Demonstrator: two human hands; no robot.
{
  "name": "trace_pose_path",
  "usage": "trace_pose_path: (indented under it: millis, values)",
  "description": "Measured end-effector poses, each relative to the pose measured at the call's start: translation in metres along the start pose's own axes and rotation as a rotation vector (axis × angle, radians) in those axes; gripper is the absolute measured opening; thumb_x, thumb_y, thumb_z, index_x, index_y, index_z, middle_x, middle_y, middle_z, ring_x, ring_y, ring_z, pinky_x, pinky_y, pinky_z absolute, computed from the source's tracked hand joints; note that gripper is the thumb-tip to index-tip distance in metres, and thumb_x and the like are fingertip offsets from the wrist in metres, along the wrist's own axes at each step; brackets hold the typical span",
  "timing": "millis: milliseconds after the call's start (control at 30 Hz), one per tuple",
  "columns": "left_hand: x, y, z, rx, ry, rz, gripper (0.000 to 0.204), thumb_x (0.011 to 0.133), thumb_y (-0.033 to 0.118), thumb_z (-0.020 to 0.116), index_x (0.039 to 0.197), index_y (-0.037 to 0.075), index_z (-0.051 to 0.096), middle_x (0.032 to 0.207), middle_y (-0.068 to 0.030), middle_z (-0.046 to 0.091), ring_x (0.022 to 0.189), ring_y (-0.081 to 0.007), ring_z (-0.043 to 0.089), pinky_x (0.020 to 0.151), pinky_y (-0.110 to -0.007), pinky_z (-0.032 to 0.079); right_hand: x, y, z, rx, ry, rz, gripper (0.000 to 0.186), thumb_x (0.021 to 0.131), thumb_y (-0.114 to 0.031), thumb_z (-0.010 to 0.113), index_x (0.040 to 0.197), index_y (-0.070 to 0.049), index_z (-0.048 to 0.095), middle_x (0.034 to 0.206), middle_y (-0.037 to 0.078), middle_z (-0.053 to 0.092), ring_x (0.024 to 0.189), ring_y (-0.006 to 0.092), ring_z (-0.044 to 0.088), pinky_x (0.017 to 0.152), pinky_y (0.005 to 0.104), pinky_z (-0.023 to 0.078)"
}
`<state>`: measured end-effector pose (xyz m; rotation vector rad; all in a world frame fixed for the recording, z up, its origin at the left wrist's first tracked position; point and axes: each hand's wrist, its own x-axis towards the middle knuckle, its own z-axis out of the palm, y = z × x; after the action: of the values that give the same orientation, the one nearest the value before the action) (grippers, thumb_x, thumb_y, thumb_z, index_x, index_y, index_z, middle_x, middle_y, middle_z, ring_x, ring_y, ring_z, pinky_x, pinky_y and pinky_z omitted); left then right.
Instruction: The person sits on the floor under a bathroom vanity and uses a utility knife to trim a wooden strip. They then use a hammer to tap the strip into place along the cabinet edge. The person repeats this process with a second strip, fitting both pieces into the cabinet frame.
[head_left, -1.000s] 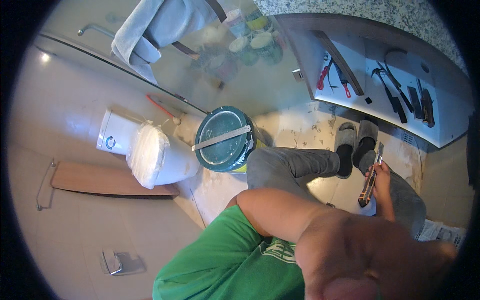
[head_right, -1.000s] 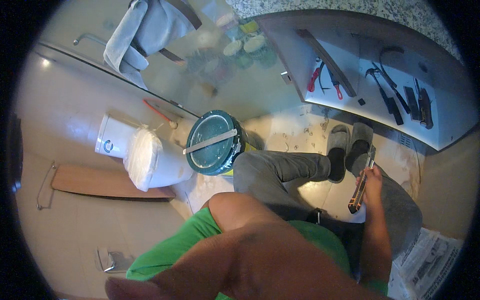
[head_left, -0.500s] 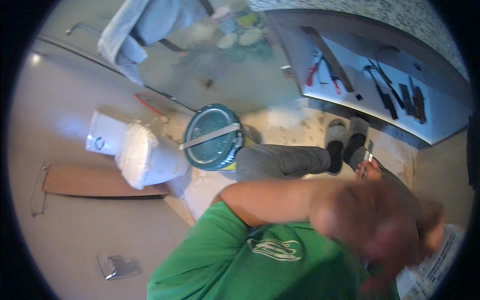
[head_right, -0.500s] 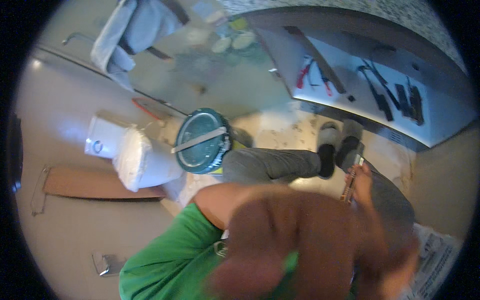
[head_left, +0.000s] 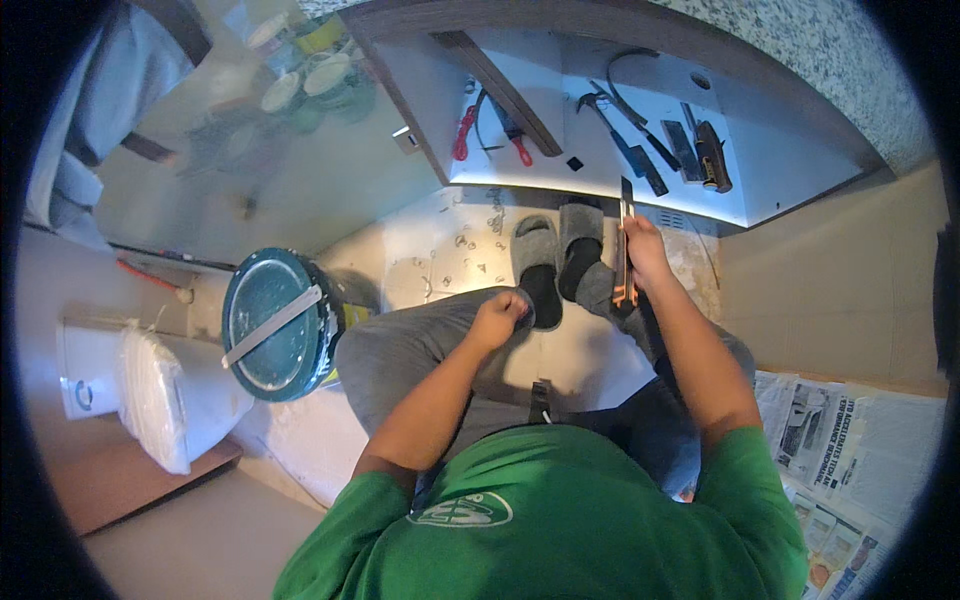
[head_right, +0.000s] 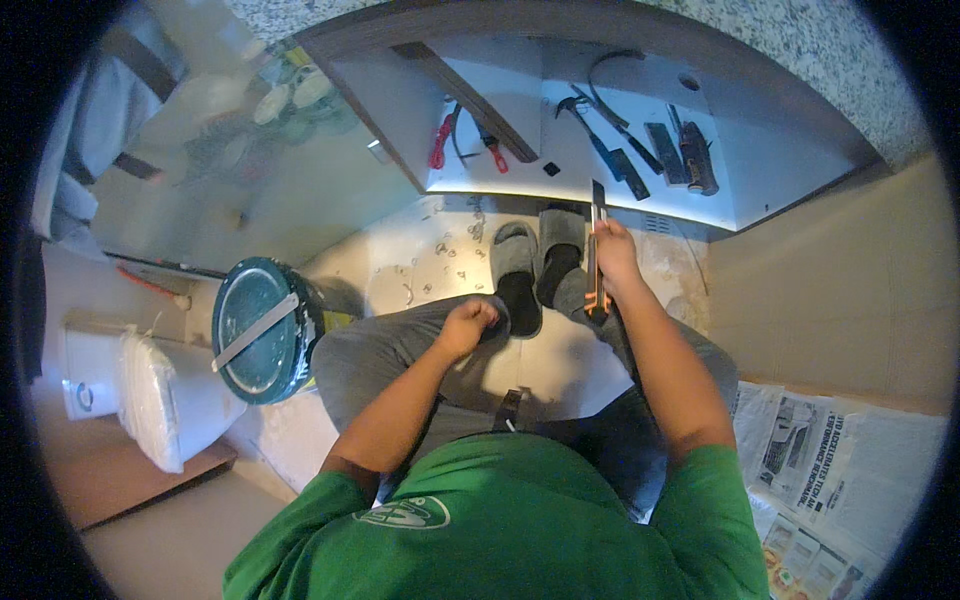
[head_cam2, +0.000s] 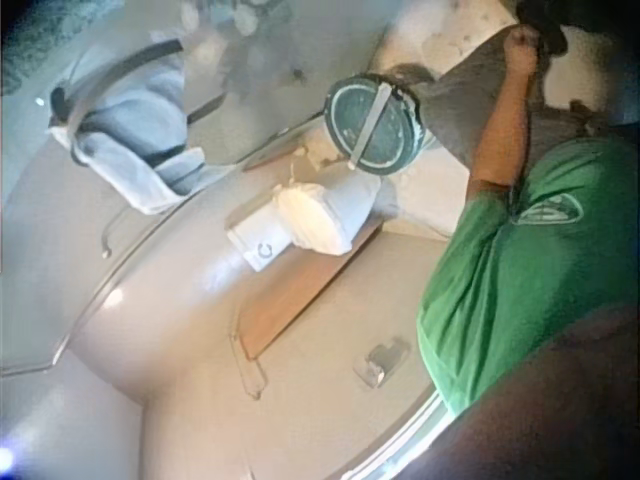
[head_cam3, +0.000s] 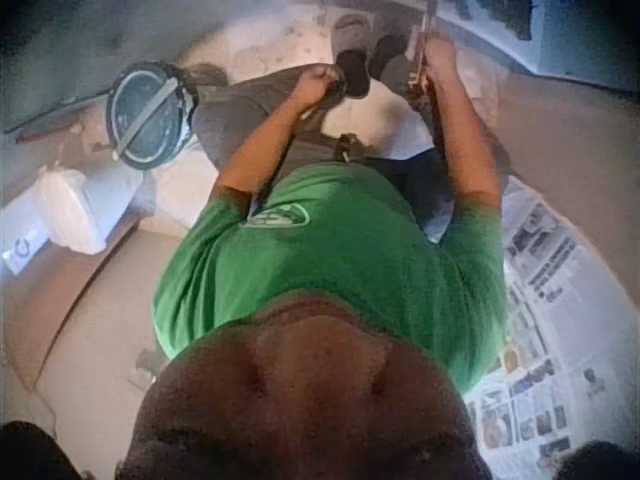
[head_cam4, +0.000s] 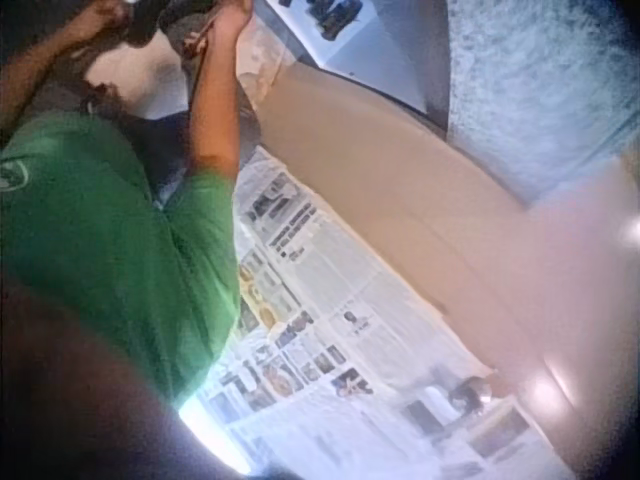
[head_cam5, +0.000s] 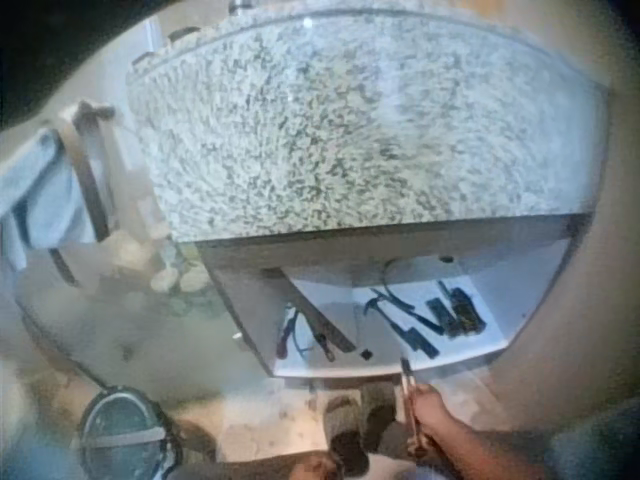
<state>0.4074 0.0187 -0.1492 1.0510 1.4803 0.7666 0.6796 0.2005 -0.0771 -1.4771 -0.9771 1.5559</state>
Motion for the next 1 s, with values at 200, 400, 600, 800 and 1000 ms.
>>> trace_pose_path:
  millis: [200, 400, 600, 800, 1000]
  values:
    - [0.023, -0.009, 0.000, -0.034, -0.061, -0.073, 0.013, 0.099, 0.016, 0.062, 0.096, 0.004, 0.066, 0.082, -0.0026, 0.066, 0.075, -0.0112, 0.062, 0.070, -0.029, 0.050, 0.118, -0.032, 0.003, -0.952, 0.090, -0.340, 0.063, 0.085, -0.032, 0.072, 0.131, 0.006, 0.052, 0.108, 0.032, 0.068, 0.102, 0.0484, 0.067, 0.090, 0.0502, 0.053]
    - [0.016, -0.010, -0.005, -0.148, -0.008, -0.170, 0.009, 0.098, 0.014, 0.064, 0.097, 0.005, 0.066, 0.084, -0.0003, 0.066, 0.071, -0.0102, 0.061, 0.067, -0.027, 0.049, 0.180, -0.032, 0.047, -1.067, 0.215, -0.553, 0.059, 0.087, -0.031, 0.066, 0.134, 0.001, 0.049, 0.118, 0.034, 0.063, 0.111, 0.0493, 0.061, 0.095, 0.0526, 0.053]
    - [0.019, -0.009, -0.003, -0.160, 0.061, -0.240, 0.014, 0.093, 0.021, 0.071, 0.096, 0.007, 0.071, 0.075, -0.0008, 0.066, 0.066, -0.0106, 0.061, 0.063, -0.029, 0.048, 0.235, -0.015, 0.053, -1.309, 0.214, -0.668, 0.039, 0.090, -0.030, 0.057, 0.113, 0.000, 0.063, 0.106, 0.028, 0.066, 0.106, 0.0464, 0.062, 0.097, 0.0536, 0.051]
    - [0.026, -0.003, 0.001, -0.077, 0.039, -0.190, 0.015, 0.092, 0.023, 0.072, 0.096, 0.009, 0.072, 0.079, -0.0035, 0.070, 0.071, -0.0136, 0.065, 0.068, -0.031, 0.051, 0.265, -0.013, 0.026, -1.413, 0.214, -0.774, 0.039, 0.090, -0.029, 0.059, 0.117, -0.001, 0.062, 0.112, 0.025, 0.065, 0.107, 0.0444, 0.063, 0.094, 0.0555, 0.051]
    - [0.019, -0.016, 0.001, 0.024, 0.082, -0.145, 0.022, 0.092, 0.030, 0.070, 0.099, 0.010, 0.073, 0.088, -0.0109, 0.074, 0.082, -0.0267, 0.071, 0.076, -0.039, 0.054, 0.242, -0.052, 0.014, -1.330, 0.139, -0.718, 0.054, 0.095, -0.042, 0.062, 0.139, -0.012, 0.057, 0.133, 0.024, 0.061, 0.120, 0.0434, 0.059, 0.100, 0.0521, 0.050]
